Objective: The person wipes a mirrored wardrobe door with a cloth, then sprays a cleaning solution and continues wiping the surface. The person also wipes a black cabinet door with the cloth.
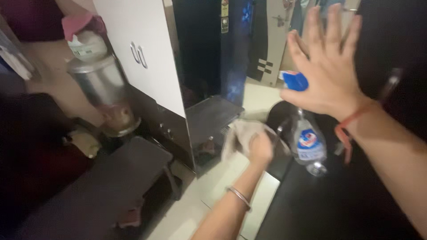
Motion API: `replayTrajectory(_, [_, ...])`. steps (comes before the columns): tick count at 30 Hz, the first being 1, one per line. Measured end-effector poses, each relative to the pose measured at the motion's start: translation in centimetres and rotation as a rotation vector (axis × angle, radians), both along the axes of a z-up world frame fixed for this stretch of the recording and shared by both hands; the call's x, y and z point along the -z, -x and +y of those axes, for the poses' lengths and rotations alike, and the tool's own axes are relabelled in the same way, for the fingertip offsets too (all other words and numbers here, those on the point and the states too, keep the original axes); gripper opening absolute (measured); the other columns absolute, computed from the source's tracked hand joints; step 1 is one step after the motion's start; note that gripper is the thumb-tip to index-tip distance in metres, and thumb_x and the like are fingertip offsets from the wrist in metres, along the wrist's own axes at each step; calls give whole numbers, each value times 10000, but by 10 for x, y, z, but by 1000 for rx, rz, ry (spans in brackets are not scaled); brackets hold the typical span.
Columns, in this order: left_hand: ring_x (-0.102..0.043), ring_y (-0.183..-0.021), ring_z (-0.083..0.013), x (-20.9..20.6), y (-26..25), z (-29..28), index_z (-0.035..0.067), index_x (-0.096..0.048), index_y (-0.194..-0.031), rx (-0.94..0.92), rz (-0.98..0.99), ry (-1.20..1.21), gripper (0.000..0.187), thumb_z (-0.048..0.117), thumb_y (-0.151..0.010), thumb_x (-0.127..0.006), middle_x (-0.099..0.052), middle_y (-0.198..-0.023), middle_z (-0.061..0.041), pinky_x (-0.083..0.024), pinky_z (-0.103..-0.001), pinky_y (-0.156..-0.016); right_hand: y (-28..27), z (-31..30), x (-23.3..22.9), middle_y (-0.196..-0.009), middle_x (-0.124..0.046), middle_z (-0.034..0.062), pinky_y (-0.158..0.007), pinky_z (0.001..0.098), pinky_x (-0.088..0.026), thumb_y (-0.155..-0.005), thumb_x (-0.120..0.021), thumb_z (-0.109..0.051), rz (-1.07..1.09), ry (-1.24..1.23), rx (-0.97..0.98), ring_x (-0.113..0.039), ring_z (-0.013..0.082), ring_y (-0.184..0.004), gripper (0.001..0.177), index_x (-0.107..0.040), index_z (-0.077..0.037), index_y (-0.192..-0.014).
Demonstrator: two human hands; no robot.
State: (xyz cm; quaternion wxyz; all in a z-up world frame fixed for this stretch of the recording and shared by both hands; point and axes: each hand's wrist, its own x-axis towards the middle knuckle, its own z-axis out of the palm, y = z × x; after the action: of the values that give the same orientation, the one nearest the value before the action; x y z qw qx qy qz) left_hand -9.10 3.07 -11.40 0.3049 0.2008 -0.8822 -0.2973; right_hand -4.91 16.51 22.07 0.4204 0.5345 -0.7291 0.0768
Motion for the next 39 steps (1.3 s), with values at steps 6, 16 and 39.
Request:
replayTrajectory(6, [-598,-1153,-320,-143,-34,-100,-50,-617,-1222,-29,676,-649,603,422,-1069,-273,-650,-1231,-224,-427,-408,-1023,6,20,29,-1765,-105,299,-1304,628,10,-758,-705,-434,-73,-64,-65,-8,483,-1639,936,-502,40,-1539])
replayTrajectory(16, [-365,-1379,-217,-229,-193,-150,21,-326,-1514,-74,1014,-1000,810,652,-1011,-267,-348,-1577,-121,-290,-380,-1152,-20,33,55,-1352,-610,240,-1073,507,-370,-826,-711,-240,-587,164,-336,-466,430,-1280,366,-785,-71,-1142])
replayTrajectory(39, [-563,-1142,-228,-167,-287,-204,108,-518,-1287,-428,522,-610,433,430,-999,-483,-560,-1272,-90,-467,-369,-979,-39,-80,166,-599,-716,93,-614,345,-560,-712,-871,-324,-1216,150,5,-714,186,-563,299,-715,-69,-731])
